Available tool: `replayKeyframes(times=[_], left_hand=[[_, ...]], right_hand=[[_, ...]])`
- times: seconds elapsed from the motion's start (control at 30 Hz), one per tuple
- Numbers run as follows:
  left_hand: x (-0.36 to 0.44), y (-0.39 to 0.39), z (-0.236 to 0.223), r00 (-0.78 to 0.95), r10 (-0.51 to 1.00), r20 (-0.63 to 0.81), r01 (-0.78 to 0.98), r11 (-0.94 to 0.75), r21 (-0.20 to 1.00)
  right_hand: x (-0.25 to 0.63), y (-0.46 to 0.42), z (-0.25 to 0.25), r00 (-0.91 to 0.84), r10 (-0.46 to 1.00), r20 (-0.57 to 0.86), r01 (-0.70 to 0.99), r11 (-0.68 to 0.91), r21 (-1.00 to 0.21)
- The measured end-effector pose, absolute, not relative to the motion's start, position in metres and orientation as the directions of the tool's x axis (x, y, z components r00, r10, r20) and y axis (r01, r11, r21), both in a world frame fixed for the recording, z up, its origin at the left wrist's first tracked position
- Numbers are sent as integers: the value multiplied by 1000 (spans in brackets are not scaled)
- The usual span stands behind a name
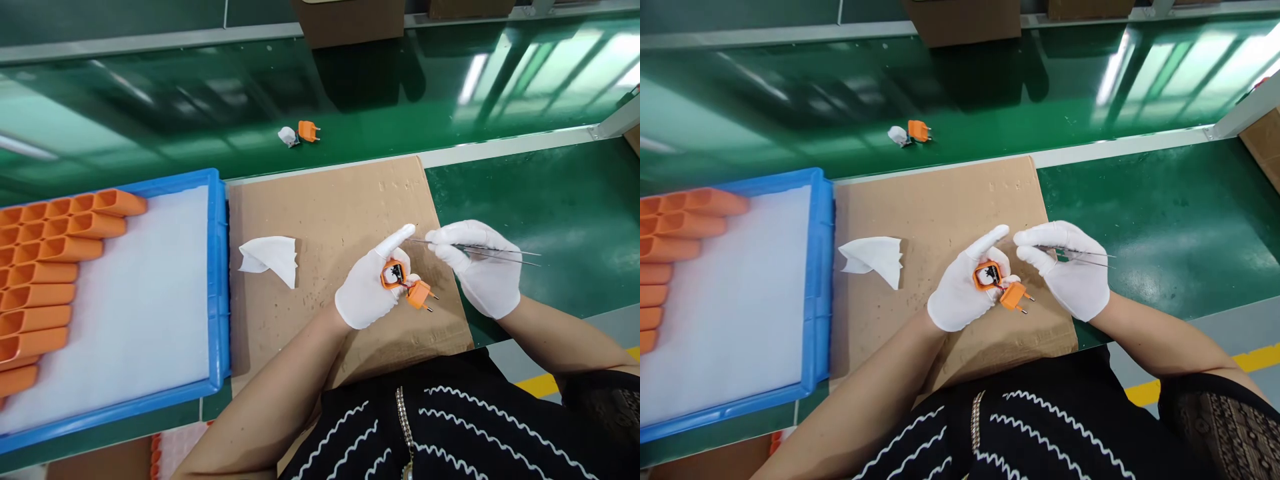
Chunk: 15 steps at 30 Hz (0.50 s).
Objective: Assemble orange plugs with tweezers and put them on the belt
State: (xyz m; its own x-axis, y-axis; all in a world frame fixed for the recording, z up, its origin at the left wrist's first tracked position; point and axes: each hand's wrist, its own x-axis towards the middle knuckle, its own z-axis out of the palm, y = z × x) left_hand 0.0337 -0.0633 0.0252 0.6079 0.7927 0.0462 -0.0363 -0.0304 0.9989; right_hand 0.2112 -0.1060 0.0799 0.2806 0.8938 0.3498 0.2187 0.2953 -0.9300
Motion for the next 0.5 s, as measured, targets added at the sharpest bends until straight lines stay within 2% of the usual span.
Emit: replayKeyframes(times=[0.13,0.23,0.33,0.5], left_hand=[[33,-64,27,543,817,195,-72,-186,980],[33,-65,27,528,820,223,-81,-213,974],[33,-66,26,527,824,208,-67,-203,977],[36,-65,27,499,839,218,-52,-222,974]], right_hand=[[212,-105,78,397,813,425,290,328,-899],[211,-107,77,405,788,463,290,369,-883],[210,-109,75,378,833,405,253,328,-910],[211,-110,68,373,900,227,189,166,-968]])
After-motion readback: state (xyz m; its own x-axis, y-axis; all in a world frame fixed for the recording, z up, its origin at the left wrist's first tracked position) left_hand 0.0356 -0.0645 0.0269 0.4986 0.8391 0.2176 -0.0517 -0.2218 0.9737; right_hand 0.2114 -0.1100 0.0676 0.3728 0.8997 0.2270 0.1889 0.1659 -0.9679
